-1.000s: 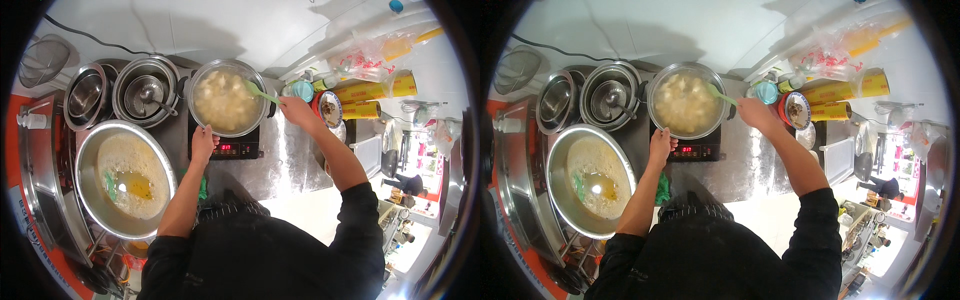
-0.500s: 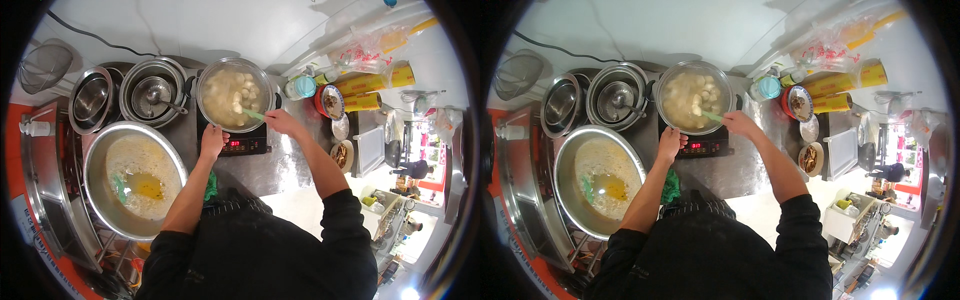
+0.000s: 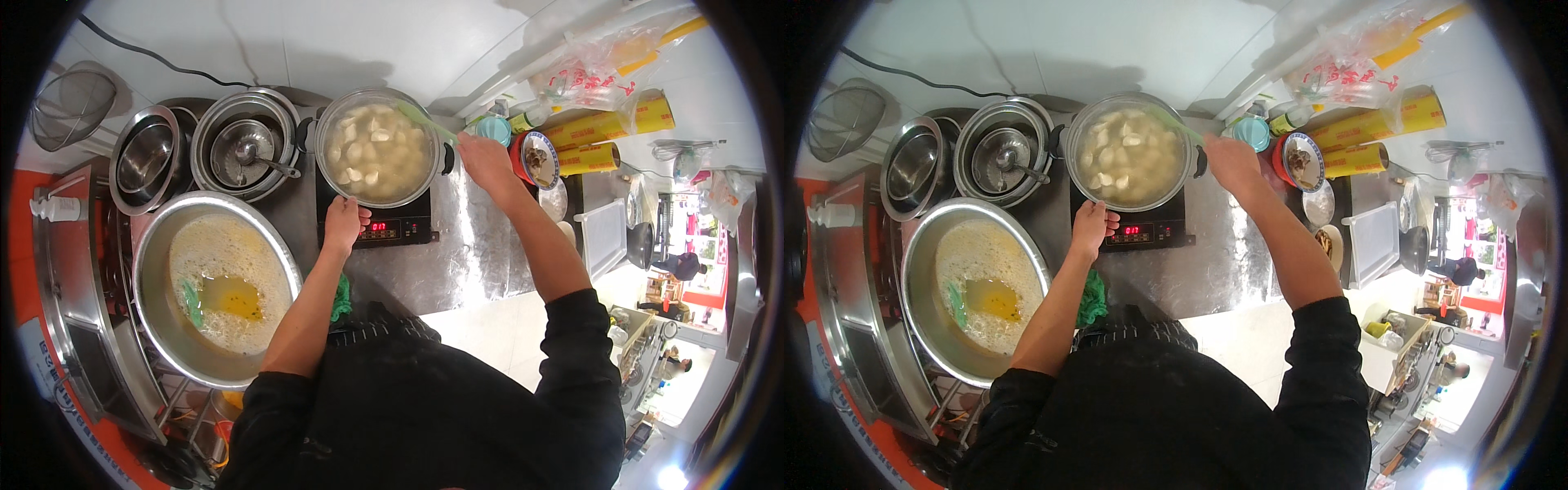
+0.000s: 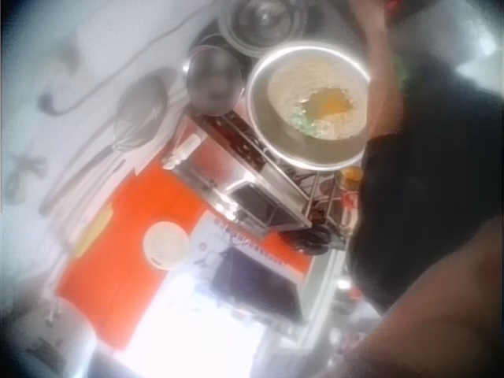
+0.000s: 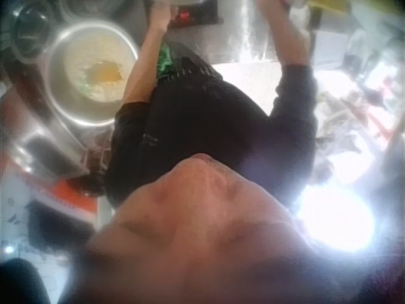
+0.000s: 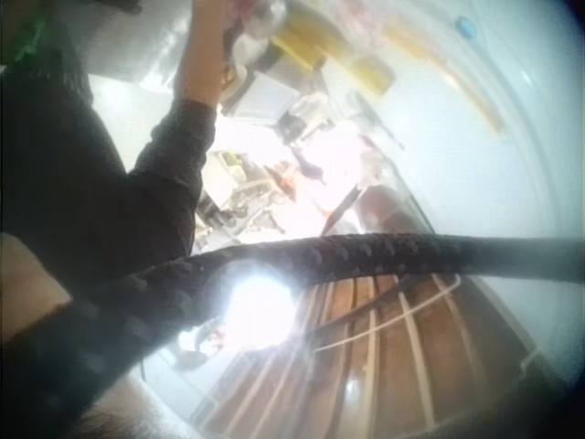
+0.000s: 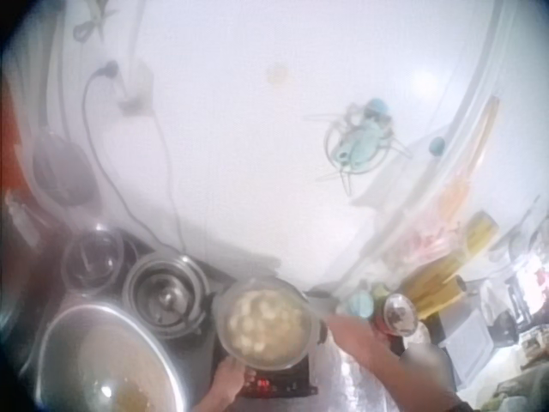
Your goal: The person places dumplings from a tray into a pot of boiling water and stirs them with a spatula. They then walk to a prep area, add chopped green onions and cooked meat to a bowl, and return to the stove to continue stirring the dumplings.
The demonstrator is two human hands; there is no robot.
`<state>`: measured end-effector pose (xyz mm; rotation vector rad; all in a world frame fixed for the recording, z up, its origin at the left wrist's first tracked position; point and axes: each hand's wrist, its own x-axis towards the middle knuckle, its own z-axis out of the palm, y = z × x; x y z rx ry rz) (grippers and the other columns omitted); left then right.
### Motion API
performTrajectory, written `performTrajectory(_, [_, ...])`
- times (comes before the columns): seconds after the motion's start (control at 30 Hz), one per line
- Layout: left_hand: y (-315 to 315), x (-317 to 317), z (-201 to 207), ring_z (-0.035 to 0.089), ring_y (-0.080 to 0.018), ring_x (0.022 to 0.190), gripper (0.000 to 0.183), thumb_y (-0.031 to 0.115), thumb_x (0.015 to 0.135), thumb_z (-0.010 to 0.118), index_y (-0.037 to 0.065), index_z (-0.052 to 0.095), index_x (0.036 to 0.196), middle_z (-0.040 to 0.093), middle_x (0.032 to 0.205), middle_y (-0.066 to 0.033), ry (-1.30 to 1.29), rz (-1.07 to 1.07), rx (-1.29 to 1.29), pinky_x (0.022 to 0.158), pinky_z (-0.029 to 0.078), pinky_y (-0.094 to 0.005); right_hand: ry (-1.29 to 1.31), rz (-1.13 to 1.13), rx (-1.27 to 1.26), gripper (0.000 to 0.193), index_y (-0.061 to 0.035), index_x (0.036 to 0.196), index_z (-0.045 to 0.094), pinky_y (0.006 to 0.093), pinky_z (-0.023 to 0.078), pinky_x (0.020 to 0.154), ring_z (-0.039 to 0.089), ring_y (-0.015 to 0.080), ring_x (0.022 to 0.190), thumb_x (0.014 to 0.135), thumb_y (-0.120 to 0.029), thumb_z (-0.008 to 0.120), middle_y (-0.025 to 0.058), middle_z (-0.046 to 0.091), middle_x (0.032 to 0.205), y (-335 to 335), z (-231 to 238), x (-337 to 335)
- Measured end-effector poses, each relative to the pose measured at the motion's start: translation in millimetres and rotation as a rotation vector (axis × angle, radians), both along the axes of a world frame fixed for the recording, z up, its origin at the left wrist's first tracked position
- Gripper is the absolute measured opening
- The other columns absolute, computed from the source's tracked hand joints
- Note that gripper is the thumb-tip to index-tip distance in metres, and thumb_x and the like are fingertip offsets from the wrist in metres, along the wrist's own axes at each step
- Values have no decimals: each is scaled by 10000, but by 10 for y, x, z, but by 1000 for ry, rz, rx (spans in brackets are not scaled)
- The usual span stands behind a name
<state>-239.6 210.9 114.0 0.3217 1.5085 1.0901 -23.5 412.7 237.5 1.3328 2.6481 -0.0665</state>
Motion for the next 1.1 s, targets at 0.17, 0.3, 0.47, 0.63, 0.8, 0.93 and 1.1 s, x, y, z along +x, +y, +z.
performTrajectory(0.17, [8,-20,64,637,-172,695,262,233,1037,401,15,543,1015,676,847,-104,14,-10,6,626,519,-314,176,-72,-196,226,-25,944,621,515,488,725,652,410,822,917,-243,572,227,656,848,-46,-357,302])
performTrajectory(0.3, [23,-24,30,639,-173,698,267,239,1036,412,11,548,1004,676,848,-102,29,-21,-13,625,520,-315,184,-199,-466,275,-14,910,638,496,472,703,641,406,787,912,-284,587,227,646,821,-134,-437,456])
performTrajectory(0.47, [-37,30,-113,660,-202,716,290,278,1026,457,5,554,1008,677,833,-123,0,67,33,657,549,-333,333,-132,-677,298,-18,850,641,386,447,609,552,236,641,932,-297,574,105,581,681,-355,-692,297])
performTrajectory(0.63, [-112,36,-234,665,-219,713,212,277,1004,528,65,532,991,662,826,-124,-172,116,128,649,560,-338,486,-271,-784,294,-15,807,653,401,482,585,603,272,629,919,-275,573,140,648,709,-655,-869,-86])
performTrajectory(0.8, [-527,4,-208,565,-122,635,324,420,951,604,107,556,1017,592,758,-7,-64,187,31,563,449,-258,282,-84,-316,220,-92,951,689,493,532,770,671,369,864,883,-268,577,162,696,917,-531,-318,-207])
performTrajectory(0.93, [-971,-40,-231,597,-163,819,431,460,968,575,95,541,1193,625,942,-38,22,199,-17,706,480,-319,204,-75,-159,180,-101,967,690,464,556,771,687,347,899,856,-212,604,135,709,910,-178,-68,-25])
performTrajectory(1.1, [-1184,-41,-165,566,-203,1024,515,475,982,548,83,491,1312,596,1153,-86,123,213,-111,841,468,-368,169,-103,-82,122,-78,872,717,455,568,746,701,335,896,796,-144,647,143,722,907,93,-257,195])
